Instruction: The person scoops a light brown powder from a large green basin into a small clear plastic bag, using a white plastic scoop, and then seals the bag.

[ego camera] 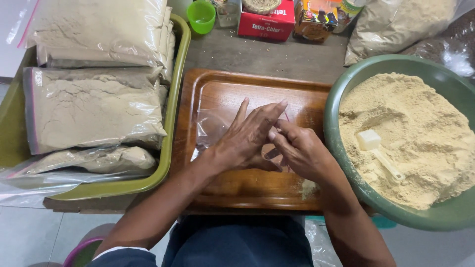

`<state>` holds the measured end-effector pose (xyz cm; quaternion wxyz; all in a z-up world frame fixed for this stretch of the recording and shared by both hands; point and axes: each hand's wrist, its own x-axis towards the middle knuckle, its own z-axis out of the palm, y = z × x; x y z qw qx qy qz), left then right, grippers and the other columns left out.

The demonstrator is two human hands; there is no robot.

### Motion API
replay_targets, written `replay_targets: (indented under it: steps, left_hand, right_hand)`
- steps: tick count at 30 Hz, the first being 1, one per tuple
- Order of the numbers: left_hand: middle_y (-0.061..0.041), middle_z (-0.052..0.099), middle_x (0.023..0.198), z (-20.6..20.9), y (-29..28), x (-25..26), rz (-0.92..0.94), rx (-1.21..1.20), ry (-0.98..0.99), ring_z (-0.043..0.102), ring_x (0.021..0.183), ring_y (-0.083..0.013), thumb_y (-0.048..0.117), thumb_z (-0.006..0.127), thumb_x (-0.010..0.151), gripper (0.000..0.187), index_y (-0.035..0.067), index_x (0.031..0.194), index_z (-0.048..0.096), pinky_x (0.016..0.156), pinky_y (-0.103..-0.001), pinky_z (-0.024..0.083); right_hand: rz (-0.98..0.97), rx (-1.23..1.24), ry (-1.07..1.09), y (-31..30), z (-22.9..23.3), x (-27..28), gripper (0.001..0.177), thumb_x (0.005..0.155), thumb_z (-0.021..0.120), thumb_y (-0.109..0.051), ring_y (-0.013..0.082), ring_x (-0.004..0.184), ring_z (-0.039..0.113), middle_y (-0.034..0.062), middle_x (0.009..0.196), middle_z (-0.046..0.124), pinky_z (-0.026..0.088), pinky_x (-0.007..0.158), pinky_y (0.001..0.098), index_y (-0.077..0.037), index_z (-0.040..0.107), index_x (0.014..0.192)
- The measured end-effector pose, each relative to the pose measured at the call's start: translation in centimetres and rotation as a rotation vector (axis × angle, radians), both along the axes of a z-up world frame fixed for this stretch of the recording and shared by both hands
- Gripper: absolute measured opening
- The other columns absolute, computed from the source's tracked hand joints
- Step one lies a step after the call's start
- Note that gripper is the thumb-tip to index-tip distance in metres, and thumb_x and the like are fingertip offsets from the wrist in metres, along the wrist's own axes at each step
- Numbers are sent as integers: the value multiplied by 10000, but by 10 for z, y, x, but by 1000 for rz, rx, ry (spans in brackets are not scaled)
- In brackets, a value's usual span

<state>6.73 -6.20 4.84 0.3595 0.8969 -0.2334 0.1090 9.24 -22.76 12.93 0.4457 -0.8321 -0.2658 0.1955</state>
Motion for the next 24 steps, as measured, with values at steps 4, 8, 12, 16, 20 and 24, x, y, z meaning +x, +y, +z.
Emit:
replay_targets:
  steps: [4, 8, 12, 16, 20, 24]
  left_hand:
    - [-252, 517, 1458, -16, 2, 11, -26, -67, -18, 563, 1322, -398, 513, 939, 664, 1374, 127, 1658, 73, 1198, -765, 55]
    - [-236, 560, 1405, -9, 6, 8, 50, -165, -50, 540, 1358, -410, 527, 928, 677, 1336, 91, 1642, 113, 1229, -707, 83]
    - [-192, 570, 1395, -14, 2, 6, 75, -189, -55, 538, 1364, -368, 430, 829, 775, 1108, 68, 1611, 197, 1238, -674, 115]
    - [-211, 601, 1333, -22, 4, 10, 55, -192, -83, 580, 1288, -385, 422, 877, 722, 1137, 16, 1578, 248, 1217, -693, 168]
    - [-188, 632, 1286, -17, 10, 6, 108, -242, -117, 611, 1243, -367, 398, 872, 733, 1081, 2, 1554, 290, 1221, -658, 211]
    - [-166, 646, 1254, -20, 11, 7, 150, -279, -153, 624, 1220, -345, 402, 879, 781, 1035, 9, 1554, 315, 1219, -629, 249]
  right_hand:
    - [78, -73, -224, -17, 19, -3, 289, 963, 641, -237, 403, 738, 768, 244, 705, 719, 542, 481, 563, -52, 708, 1174]
    - [287, -207, -403, -29, 8, 2, 209, 909, 702, -110, 418, 1054, 734, 246, 1006, 776, 504, 1010, 589, -16, 726, 1094]
    - [227, -108, -662, -29, -16, 6, 74, 927, 712, -113, 325, 991, 758, 140, 929, 794, 510, 1046, 499, -43, 688, 933]
    - [292, -18, -782, -18, -7, -1, 60, 936, 723, -150, 259, 919, 766, 48, 869, 778, 529, 1021, 471, -111, 694, 971]
    - [225, -70, -786, -24, 3, 1, 166, 917, 752, -225, 295, 1173, 687, 50, 1062, 784, 445, 1090, 558, -135, 756, 1057]
    - [-18, 35, -649, -32, 0, 2, 211, 1023, 638, -226, 339, 1220, 663, 111, 1126, 759, 432, 1126, 538, -77, 736, 1136]
